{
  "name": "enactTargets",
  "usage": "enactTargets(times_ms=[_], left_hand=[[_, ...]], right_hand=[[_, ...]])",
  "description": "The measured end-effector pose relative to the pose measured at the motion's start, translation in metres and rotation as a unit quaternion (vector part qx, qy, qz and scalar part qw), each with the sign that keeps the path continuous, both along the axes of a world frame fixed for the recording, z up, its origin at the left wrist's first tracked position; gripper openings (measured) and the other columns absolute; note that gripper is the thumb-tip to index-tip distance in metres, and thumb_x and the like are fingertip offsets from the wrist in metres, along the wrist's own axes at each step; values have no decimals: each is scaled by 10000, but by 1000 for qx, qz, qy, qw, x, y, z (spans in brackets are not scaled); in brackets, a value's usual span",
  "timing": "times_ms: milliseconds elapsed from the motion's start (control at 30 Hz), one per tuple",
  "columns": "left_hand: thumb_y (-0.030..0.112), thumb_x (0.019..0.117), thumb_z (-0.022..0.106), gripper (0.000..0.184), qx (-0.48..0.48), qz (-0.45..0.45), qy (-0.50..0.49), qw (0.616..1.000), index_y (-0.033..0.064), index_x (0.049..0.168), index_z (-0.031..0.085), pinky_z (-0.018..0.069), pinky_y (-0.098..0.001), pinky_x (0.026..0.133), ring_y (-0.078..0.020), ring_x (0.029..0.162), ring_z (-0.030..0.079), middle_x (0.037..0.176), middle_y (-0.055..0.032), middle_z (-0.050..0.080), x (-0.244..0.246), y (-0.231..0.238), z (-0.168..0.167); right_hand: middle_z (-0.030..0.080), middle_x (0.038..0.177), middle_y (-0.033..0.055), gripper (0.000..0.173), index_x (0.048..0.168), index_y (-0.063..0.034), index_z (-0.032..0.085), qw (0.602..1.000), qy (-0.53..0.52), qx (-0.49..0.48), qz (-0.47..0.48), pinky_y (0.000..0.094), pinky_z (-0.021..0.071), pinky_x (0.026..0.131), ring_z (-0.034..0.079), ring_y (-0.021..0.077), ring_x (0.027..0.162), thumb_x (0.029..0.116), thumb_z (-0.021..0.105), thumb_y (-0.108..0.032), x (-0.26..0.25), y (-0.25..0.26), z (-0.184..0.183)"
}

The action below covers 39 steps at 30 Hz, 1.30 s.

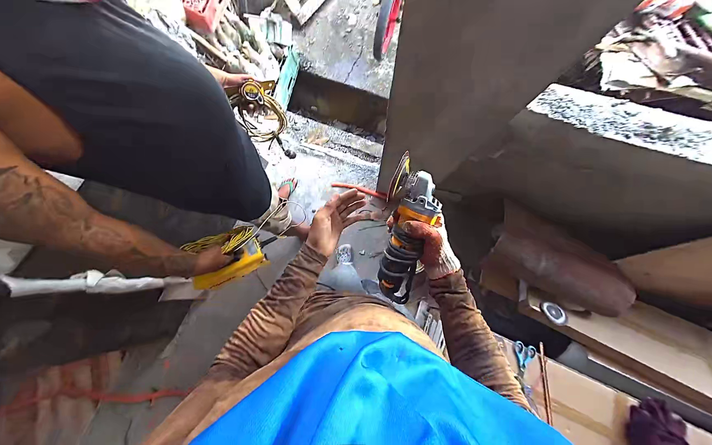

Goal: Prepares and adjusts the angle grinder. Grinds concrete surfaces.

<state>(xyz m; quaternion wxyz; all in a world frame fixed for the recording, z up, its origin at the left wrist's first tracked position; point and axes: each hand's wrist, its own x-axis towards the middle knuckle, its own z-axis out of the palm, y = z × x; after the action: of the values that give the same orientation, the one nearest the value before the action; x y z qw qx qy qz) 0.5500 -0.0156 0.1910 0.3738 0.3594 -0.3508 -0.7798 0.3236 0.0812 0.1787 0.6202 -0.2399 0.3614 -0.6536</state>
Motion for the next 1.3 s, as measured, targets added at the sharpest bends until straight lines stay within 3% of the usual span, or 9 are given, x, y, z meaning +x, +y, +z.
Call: enactTargets(times_ms=[133, 300, 400, 600, 900, 1000, 1100, 1200, 1300], left_hand=[[351, 1068, 354, 537, -150, -41, -34, 987, 33, 1466, 523, 459, -466, 1124, -274, 1363, 537, 1492, -133, 551, -1, -25, 26], [290, 1032, 506, 535, -309, -52, -92, 945, 40, 1505, 487, 472, -458, 1122, -251, 1373, 532, 1517, -104, 533, -13, -53, 69], [163, 988, 646, 457, -349, -20, -147, 925, 24, 1417, 572, 564, -413, 1016, -229, 1238, 639, 1382, -117, 636, -25, -61, 86], [73, 964, 700, 209, -340, 33, -177, 923, 45, 1170, 728, 639, -356, 794, -172, 862, 735, 1074, -80, 748, -32, -74, 88], [24, 1010, 603, 193, -369, 53, -113, 921, -4, 1148, 734, 634, -357, 820, -185, 900, 721, 1132, -110, 717, -33, -86, 87], [238, 1092, 417, 378, -294, 32, -89, 951, 37, 1296, 663, 612, -435, 891, -226, 1084, 703, 1274, -99, 697, -22, -98, 89], [518, 1089, 172, 649, -154, 35, -28, 987, 129, 1507, 479, 488, -527, 1061, -243, 1364, 536, 1500, -55, 554, -6, -136, 67], [683, 1017, 0, 865, -46, 72, 54, 995, 136, 1562, 390, 426, -590, 1091, -301, 1396, 488, 1511, -111, 527, -3, -167, 50], [712, 1005, 66, 885, -134, -42, 133, 981, 113, 1606, 318, 487, -480, 1083, -270, 1364, 532, 1527, -136, 515, -30, -143, 93]], right_hand=[[702, 1003, 245, 577, 1192, 36, 599, 993, -100, -46, 45, 477, 612, 797, 717, 332, 879, 764, 827, -278, 1, -23, 4], [696, 987, 258, 569, 1190, 58, 563, 999, -45, -24, 6, 488, 618, 787, 720, 339, 865, 778, 812, -246, 13, -50, 19], [695, 979, 260, 621, 1209, 73, 555, 1000, 8, -9, -20, 489, 621, 771, 719, 335, 852, 749, 838, -234, 23, -62, 29], [690, 992, 257, 683, 1228, 68, 552, 998, 57, -12, -20, 498, 619, 794, 715, 335, 873, 707, 882, -224, 31, -74, 39], [694, 992, 266, 650, 1212, 75, 561, 996, 85, -39, -9, 499, 618, 799, 719, 348, 877, 728, 864, -236, 26, -93, 40], [706, 1030, 238, 704, 1259, 45, 561, 983, 171, -27, -68, 501, 626, 813, 723, 338, 910, 705, 894, -236, 30, -94, 47], [717, 1122, 166, 865, 1355, 22, 523, 939, 324, -44, -111, 454, 627, 894, 723, 265, 1006, 654, 933, -278, 31, -90, 67], [706, 1182, 81, 930, 1381, -7, 523, 867, 486, -54, -95, 357, 591, 978, 688, 135, 1085, 615, 945, -325, 38, -92, 102], [715, 1135, 53, 851, 1341, -63, 572, 839, 543, -19, -22, 370, 591, 939, 688, 114, 1041, 634, 939, -363, 46, -107, 113]])
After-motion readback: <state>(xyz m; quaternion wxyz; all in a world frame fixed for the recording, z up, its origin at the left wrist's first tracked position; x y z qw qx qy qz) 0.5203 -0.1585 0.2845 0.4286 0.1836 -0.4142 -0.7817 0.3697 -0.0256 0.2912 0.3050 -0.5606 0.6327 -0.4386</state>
